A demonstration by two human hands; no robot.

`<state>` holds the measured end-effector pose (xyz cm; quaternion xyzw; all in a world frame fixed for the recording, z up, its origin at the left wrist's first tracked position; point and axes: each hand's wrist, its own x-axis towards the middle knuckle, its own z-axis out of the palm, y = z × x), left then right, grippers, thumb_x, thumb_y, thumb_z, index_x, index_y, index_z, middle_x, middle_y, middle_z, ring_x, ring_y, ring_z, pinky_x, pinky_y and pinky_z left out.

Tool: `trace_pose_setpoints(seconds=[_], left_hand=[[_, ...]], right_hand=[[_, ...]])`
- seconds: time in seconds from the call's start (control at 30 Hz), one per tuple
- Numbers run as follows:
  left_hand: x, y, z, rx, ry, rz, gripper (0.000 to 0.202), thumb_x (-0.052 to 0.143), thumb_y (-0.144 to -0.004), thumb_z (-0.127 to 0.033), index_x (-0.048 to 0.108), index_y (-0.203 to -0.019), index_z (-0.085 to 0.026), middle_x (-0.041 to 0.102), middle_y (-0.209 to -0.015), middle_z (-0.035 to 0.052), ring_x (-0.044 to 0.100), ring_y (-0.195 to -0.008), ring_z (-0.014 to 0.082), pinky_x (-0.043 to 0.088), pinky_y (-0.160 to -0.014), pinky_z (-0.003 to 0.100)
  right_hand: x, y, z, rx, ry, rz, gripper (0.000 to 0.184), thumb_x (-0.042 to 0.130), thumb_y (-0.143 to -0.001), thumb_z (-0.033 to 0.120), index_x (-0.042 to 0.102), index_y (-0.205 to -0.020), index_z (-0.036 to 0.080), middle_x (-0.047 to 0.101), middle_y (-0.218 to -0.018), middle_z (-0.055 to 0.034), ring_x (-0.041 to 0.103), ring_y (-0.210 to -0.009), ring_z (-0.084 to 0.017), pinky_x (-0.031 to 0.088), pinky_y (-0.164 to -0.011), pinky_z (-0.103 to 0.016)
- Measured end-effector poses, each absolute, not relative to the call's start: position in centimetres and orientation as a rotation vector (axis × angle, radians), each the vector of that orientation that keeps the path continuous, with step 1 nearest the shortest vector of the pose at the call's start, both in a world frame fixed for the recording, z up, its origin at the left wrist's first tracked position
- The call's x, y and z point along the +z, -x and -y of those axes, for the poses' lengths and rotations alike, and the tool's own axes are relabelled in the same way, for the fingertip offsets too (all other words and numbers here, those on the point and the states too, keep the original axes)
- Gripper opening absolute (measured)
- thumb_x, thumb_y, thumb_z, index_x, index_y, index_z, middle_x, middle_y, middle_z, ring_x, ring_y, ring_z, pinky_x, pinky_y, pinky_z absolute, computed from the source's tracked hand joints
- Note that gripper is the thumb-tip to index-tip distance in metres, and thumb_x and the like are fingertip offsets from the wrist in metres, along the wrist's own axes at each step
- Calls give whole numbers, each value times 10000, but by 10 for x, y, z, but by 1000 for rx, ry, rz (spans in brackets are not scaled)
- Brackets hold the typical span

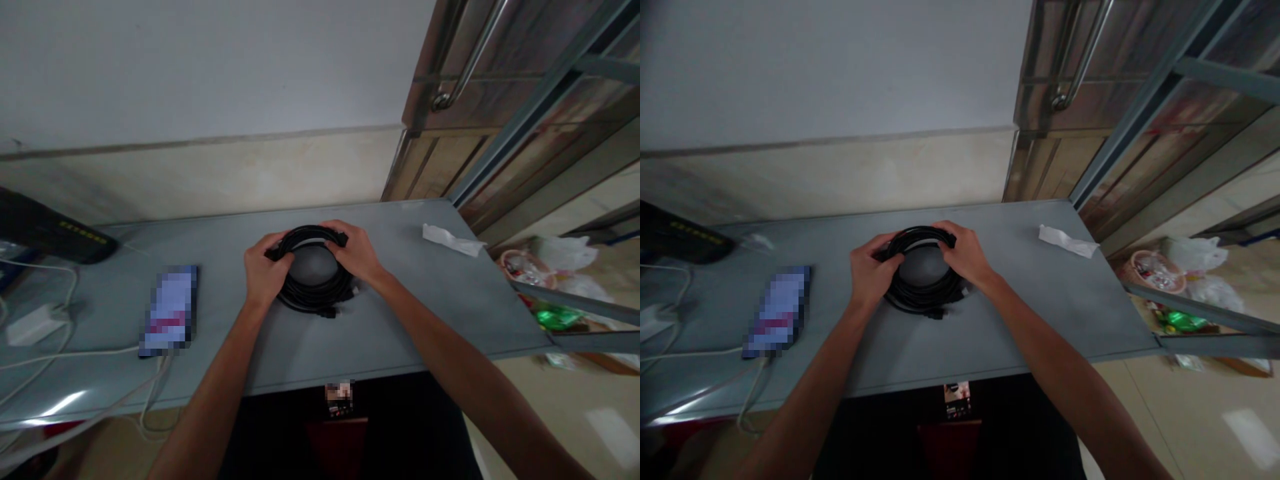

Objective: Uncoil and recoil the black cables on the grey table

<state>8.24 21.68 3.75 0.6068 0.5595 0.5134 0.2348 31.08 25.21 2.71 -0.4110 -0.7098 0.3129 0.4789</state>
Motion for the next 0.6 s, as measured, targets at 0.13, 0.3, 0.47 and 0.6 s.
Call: trace_pose_setpoints(seconds=[0.13, 0.3, 0.47, 0.6], left_hand=[[37, -82, -219, 1425, -1596, -1540, 345, 829, -794, -220, 887, -1129, -275, 867, -1089, 40, 784, -1033, 304, 579, -992, 427], [34, -79, -224, 1366, -1600, -1533, 264, 866, -854, -338, 896, -1110, -279, 874, -1125, 61, 780, -1053, 314, 558, -1003, 438], [39, -84, -222, 1409, -1531, -1488, 245, 920, -853, -412, 903, -1056, -276, 873, -1080, 66, 775, -1012, 293, 561, -981, 408], [41, -84, -224, 1556, -1335, -1458, 277, 908, -876, -514, 883, -935, -245, 843, -963, 65, 753, -929, 258, 570, -869, 358]], right_hand=[[24, -310, -253, 756, 1010, 1722, 400, 690, -912, 85, 806, -1237, 288, 834, -1272, -5, 762, -1259, -260, 569, -1178, -460], [19, -310, -256, 763, 1015, 1736, 327, 699, -948, 139, 792, -1223, 289, 832, -1243, -16, 770, -1220, -262, 585, -1151, -470], [18, -309, -257, 797, 969, 1659, 242, 720, -1045, 404, 748, -1258, 291, 825, -1270, -58, 779, -1227, -272, 576, -1172, -505], [18, -307, -262, 917, 929, 1435, 515, 736, -1010, 708, 687, -1296, 283, 816, -1314, -110, 780, -1242, -280, 594, -1158, -514]])
